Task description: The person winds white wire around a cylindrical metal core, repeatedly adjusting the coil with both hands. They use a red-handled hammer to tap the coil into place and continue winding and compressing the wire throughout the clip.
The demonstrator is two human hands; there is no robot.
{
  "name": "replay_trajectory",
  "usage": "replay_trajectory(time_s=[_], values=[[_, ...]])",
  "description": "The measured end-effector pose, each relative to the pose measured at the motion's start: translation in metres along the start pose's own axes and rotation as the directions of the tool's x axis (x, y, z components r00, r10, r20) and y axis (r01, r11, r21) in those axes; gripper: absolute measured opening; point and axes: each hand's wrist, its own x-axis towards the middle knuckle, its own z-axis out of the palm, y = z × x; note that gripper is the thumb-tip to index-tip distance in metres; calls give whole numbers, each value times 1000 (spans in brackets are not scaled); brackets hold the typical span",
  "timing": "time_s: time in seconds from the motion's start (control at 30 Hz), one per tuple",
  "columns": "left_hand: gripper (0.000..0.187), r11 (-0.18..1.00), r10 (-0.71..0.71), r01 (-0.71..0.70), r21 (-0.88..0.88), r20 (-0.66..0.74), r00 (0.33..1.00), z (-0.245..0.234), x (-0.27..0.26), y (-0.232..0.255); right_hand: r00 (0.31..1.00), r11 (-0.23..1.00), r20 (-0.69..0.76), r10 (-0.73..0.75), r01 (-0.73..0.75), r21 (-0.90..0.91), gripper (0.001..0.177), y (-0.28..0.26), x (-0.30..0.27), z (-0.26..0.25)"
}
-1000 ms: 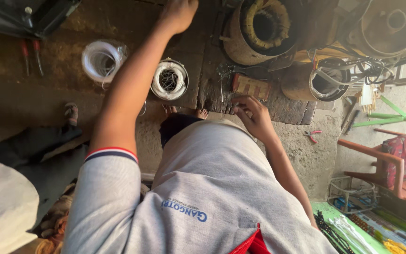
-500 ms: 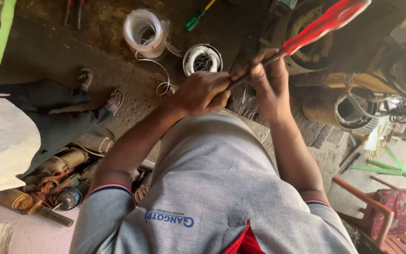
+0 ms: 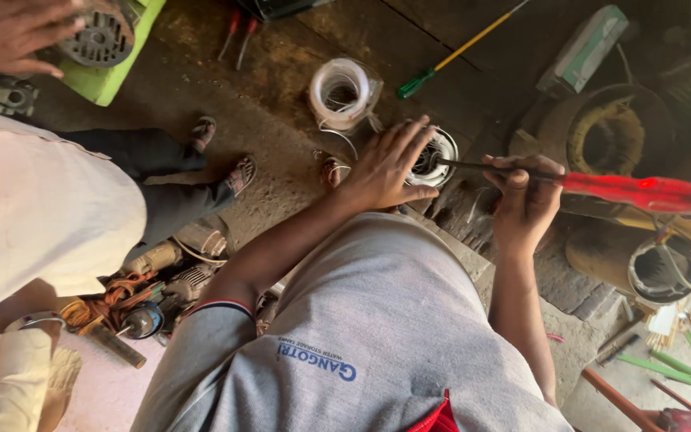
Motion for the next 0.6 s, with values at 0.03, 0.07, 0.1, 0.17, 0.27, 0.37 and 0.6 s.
replay_trajectory(time_s=[0.03, 0.07, 0.1, 0.17, 0.27, 0.37, 0.6], values=[[117, 1000, 11, -11, -11, -18, 1000, 1, 0, -1, 1000, 1000, -8, 4, -4, -11, 23, 1, 0, 3], [121, 999, 23, -24, -24, -34, 999, 1, -1, -1, 1000, 999, -16, -8, 7, -46, 23, 2, -1, 5], [124, 999, 35, -37, -37, -51, 998, 0, -1, -1, 1000, 996, -24, -20, 18, -82, 23, 3, 0, 7], [128, 997, 31, -36, -69, -71, 997, -5, -3, -2, 999, 988, -21, -47, 43, -148, 22, 3, 2, 13], [129, 990, 25, -34, -138, -67, 997, -12, -2, 2, 997, 977, -11, -71, 67, -203, 19, -3, 6, 16], [124, 974, 34, -44, -221, -50, 998, -19, -1, 2, 996, 967, -34, -80, 69, -244, 16, -4, 10, 20], [115, 969, -22, 2, -246, -79, 997, -36, 4, 10, 984, 912, 30, -176, 174, -371, 5, 1, 18, 26]])
